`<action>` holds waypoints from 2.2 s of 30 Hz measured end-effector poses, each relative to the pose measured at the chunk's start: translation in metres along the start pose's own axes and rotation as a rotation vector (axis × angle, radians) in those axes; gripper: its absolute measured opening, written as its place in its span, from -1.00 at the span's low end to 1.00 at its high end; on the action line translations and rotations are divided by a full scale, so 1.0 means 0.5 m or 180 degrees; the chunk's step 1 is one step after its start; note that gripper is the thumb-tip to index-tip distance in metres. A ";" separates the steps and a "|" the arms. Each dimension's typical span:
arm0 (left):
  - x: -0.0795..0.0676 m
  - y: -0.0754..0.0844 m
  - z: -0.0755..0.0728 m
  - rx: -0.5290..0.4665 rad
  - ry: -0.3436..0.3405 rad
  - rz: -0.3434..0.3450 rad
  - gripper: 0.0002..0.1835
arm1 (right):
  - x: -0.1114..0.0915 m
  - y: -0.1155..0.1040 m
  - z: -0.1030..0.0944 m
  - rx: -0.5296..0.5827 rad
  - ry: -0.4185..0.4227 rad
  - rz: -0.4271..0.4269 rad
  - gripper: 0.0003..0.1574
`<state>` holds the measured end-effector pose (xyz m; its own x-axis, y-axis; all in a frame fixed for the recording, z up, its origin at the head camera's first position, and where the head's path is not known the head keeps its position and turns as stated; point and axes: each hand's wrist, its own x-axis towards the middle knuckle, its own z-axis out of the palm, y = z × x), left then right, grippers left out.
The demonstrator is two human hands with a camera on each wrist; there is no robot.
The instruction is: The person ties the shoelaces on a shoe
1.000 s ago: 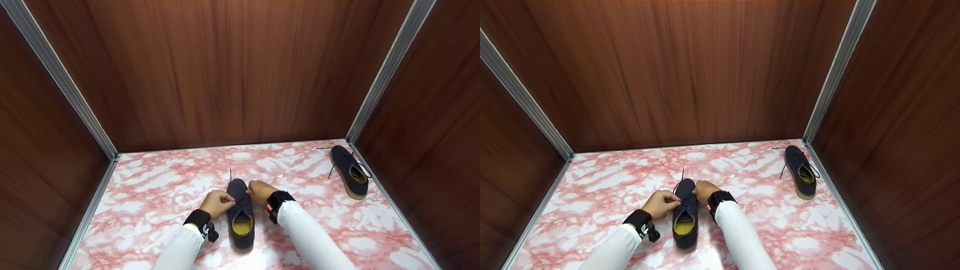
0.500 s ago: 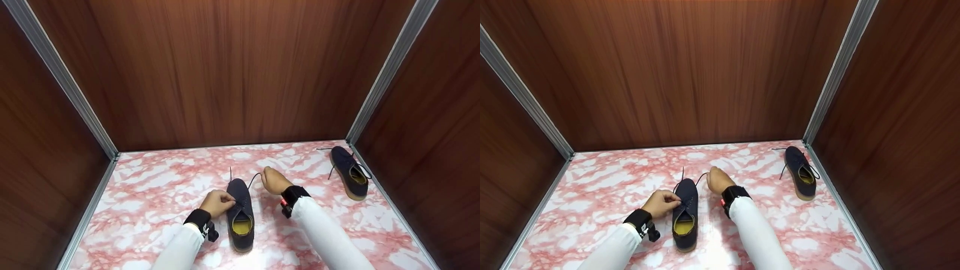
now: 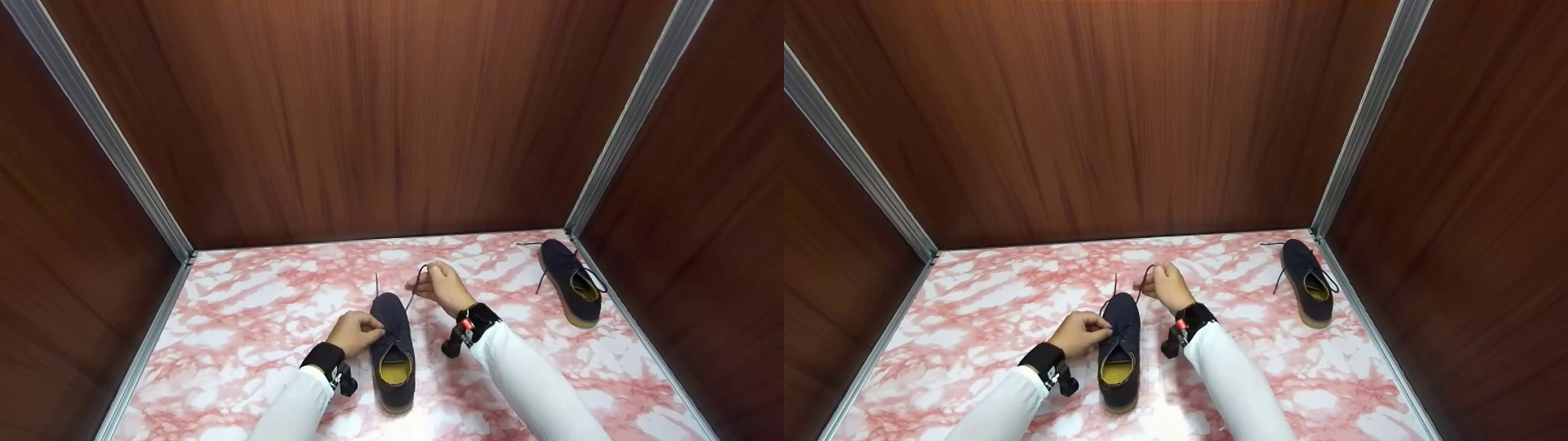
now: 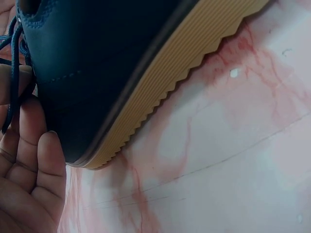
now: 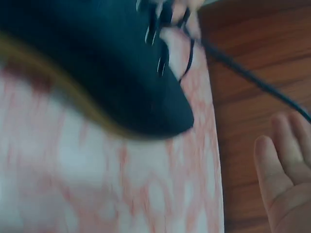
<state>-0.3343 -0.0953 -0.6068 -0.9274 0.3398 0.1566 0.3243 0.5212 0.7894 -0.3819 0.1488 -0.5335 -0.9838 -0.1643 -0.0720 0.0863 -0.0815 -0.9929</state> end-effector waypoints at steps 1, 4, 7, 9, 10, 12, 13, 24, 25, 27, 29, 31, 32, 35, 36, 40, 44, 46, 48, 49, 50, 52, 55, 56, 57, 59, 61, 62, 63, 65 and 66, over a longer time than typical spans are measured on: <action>0.000 0.000 0.000 -0.0005 -0.0001 0.0004 -0.94 | -0.002 0.000 0.005 0.0058 -0.0035 0.0051 -0.68; -0.001 -0.001 0.000 -0.0040 0.0009 0.0009 -0.93 | -0.009 0.000 0.018 -0.0028 -0.0213 0.0171 -0.69; -0.004 -0.002 0.000 -0.0078 0.0027 -0.0028 -0.91 | -0.017 0.001 0.026 -0.0271 -0.0434 0.0279 -0.77; -0.006 -0.002 -0.001 -0.0113 0.0045 -0.0077 -0.88 | -0.021 0.003 0.027 -0.0422 -0.0554 0.0306 -0.83; -0.007 -0.002 -0.001 -0.0130 0.0061 -0.0105 -0.87 | -0.022 0.005 0.027 -0.0488 -0.0610 0.0301 -0.82; -0.008 -0.001 -0.002 -0.0180 0.0115 -0.0147 -0.84 | -0.024 0.009 0.023 -0.0641 -0.0723 0.0226 -0.70; -0.009 0.001 -0.002 -0.0229 0.0142 -0.0172 -0.82 | -0.025 0.010 0.020 -0.0721 -0.0777 0.0155 -0.66; 0.001 0.014 0.001 -0.0841 0.0680 -0.0395 -0.88 | -0.021 0.037 -0.008 -0.0415 -0.0702 0.0033 -0.67; 0.003 0.017 0.001 -0.0914 0.0732 -0.0405 -0.88 | -0.021 0.038 -0.008 -0.0332 -0.0649 0.0075 -0.68; 0.005 0.022 0.002 -0.1066 0.0810 -0.0414 -0.91 | -0.023 0.040 -0.006 -0.0146 -0.0524 0.0158 -0.68; 0.007 0.027 0.003 -0.1163 0.0868 -0.0388 -0.93 | -0.025 0.041 -0.003 0.0043 -0.0426 0.0203 -0.67; 0.008 0.031 0.004 -0.1258 0.0908 -0.0394 -0.91 | -0.028 0.041 0.000 0.0186 -0.0415 0.0247 -0.66; 0.008 0.034 0.005 -0.1293 0.0924 -0.0409 -0.89 | -0.030 0.041 0.001 0.0244 -0.0429 0.0262 -0.66; 0.008 0.039 0.006 -0.1370 0.0935 -0.0516 -0.82 | -0.036 0.041 0.002 0.0379 -0.0562 0.0295 -0.73; 0.008 0.041 0.007 -0.1397 0.0922 -0.0555 -0.80 | -0.037 0.042 0.001 0.0416 -0.0613 0.0302 -0.76; 0.013 0.050 0.003 -0.1449 0.0812 -0.0798 -0.70 | -0.043 0.045 -0.008 0.0403 -0.0863 0.0161 -0.71; 0.017 0.055 -0.004 -0.1453 0.0736 -0.0937 -0.59 | -0.048 0.050 -0.017 0.0338 -0.0980 0.0067 -0.61; 0.019 0.055 -0.007 -0.1525 0.0710 -0.0956 -0.63 | -0.049 0.053 -0.019 0.0402 -0.0937 0.0103 -0.57; 0.019 0.056 -0.009 -0.1686 0.0669 -0.0937 -0.69 | -0.051 0.054 -0.018 0.0489 -0.0835 0.0163 -0.53; 0.019 0.056 -0.010 -0.1776 0.0652 -0.0926 -0.72 | -0.052 0.054 -0.017 0.0527 -0.0796 0.0187 -0.51; 0.019 0.056 -0.011 -0.1889 0.0634 -0.0911 -0.73 | -0.053 0.055 -0.016 0.0562 -0.0761 0.0201 -0.50; 0.019 0.058 -0.013 -0.2119 0.0617 -0.0897 -0.76 | -0.056 0.054 -0.013 0.0646 -0.0711 0.0240 -0.50; 0.020 0.064 -0.016 -0.2434 0.0622 -0.0895 -0.87 | -0.061 0.054 -0.011 0.0799 -0.0715 0.0295 -0.60; 0.020 0.067 -0.017 -0.2528 0.0639 -0.0895 -0.90 | -0.062 0.054 -0.011 0.0837 -0.0733 0.0294 -0.68; 0.021 0.069 -0.018 -0.2607 0.0663 -0.0893 -0.91 | -0.064 0.054 -0.011 0.0874 -0.0758 0.0293 -0.76; 0.021 0.073 -0.020 -0.2732 0.0714 -0.0874 -0.88 | -0.066 0.055 -0.012 0.0858 -0.0848 0.0222 -0.83; 0.022 0.077 -0.022 -0.2819 0.0772 -0.0862 -0.83 | -0.068 0.058 -0.014 0.0780 -0.0967 0.0096 -0.79; 0.022 0.078 -0.023 -0.2862 0.0801 -0.0865 -0.81 | -0.069 0.060 -0.016 0.0744 -0.1016 0.0035 -0.75; 0.021 0.079 -0.024 -0.2910 0.0821 -0.0868 -0.80 | -0.070 0.063 -0.018 0.0720 -0.1060 -0.0018 -0.71; 0.021 0.081 -0.026 -0.3034 0.0854 -0.0881 -0.80 | -0.072 0.067 -0.021 0.0711 -0.1106 -0.0088 -0.63; 0.020 0.082 -0.026 -0.3103 0.0867 -0.0881 -0.80 | -0.072 0.069 -0.023 0.0738 -0.1111 -0.0098 -0.61</action>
<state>-0.3327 -0.0807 -0.5651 -0.9961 0.0542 -0.0695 -0.0839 -0.3436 0.9353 -0.3451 0.1632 -0.5662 -0.8775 -0.4784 0.0332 0.1301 -0.3041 -0.9437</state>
